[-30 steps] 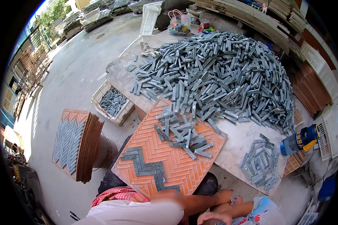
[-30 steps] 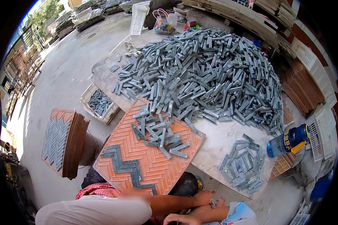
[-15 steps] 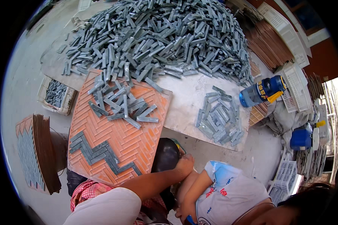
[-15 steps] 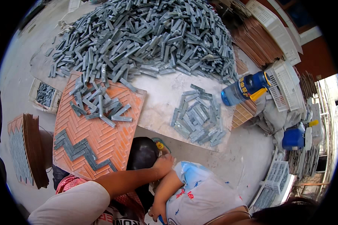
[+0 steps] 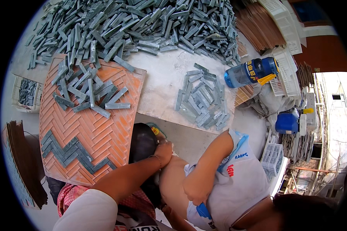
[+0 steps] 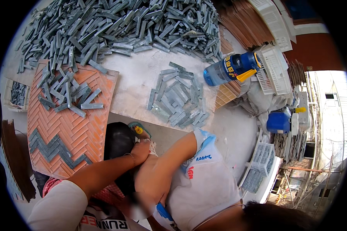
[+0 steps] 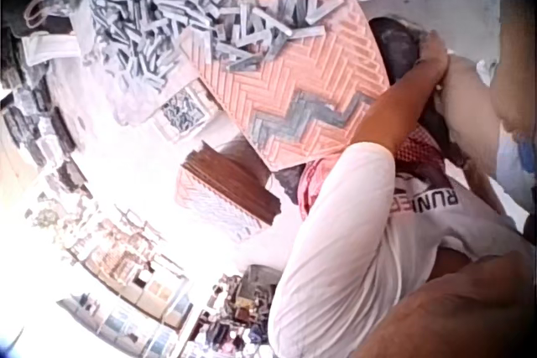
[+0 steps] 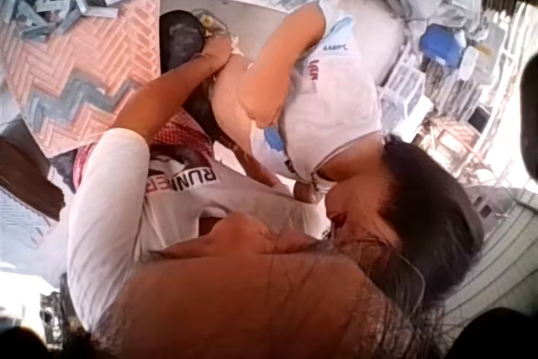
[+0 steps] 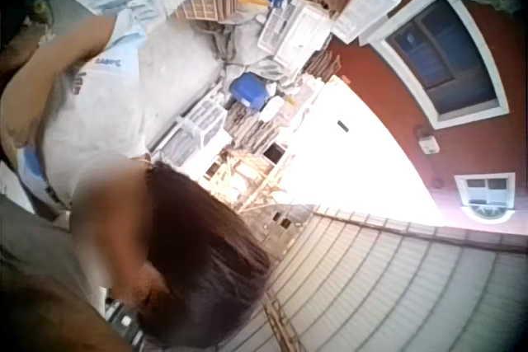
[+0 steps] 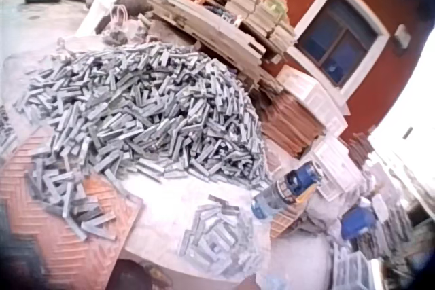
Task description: The person arranges small gray rectangular tiles onto a reddish-orange board to form a herringbone pattern. The person picks tiles from a nearby pile and places them one by one into the grooves of the board.
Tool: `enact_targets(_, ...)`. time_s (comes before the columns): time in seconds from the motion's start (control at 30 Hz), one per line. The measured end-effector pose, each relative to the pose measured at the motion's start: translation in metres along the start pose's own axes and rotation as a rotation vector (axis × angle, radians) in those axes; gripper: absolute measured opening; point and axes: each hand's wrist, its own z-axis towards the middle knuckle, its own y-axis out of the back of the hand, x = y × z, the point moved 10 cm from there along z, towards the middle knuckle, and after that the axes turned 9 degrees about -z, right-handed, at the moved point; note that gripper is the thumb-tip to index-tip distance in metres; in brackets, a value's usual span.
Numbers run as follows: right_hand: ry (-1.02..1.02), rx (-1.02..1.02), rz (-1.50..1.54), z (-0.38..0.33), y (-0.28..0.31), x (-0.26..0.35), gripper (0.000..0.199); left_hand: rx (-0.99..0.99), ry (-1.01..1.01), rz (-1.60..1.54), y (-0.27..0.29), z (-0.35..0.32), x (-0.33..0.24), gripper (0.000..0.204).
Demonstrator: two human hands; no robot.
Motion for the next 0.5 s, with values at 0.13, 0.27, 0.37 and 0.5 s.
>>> enact_targets(0.13,-0.501,-0.161,0.273,-0.013,-0.060,-0.071,0.026,0.151,0.053,0.023,-0.020,0.007,0.021,0.024)
enact_targets(0.27,-1.583,-1.005,0.830,-0.082,-0.161,-0.149,0.022,0.341,-0.017,-0.056,-0.039,0.015,0.003,0.025)
enact_targets(0.37,-1.719,-1.238,1.017,-0.095,-0.199,-0.148,0.020,0.128,-0.315,0.247,0.019,-0.002,-0.064,0.022)
enact_targets(0.5,-1.695,-1.738,0.880,-0.137,-0.159,-0.132,0.021,0.069,-0.463,0.160,0.055,0.002,-0.100,0.024)
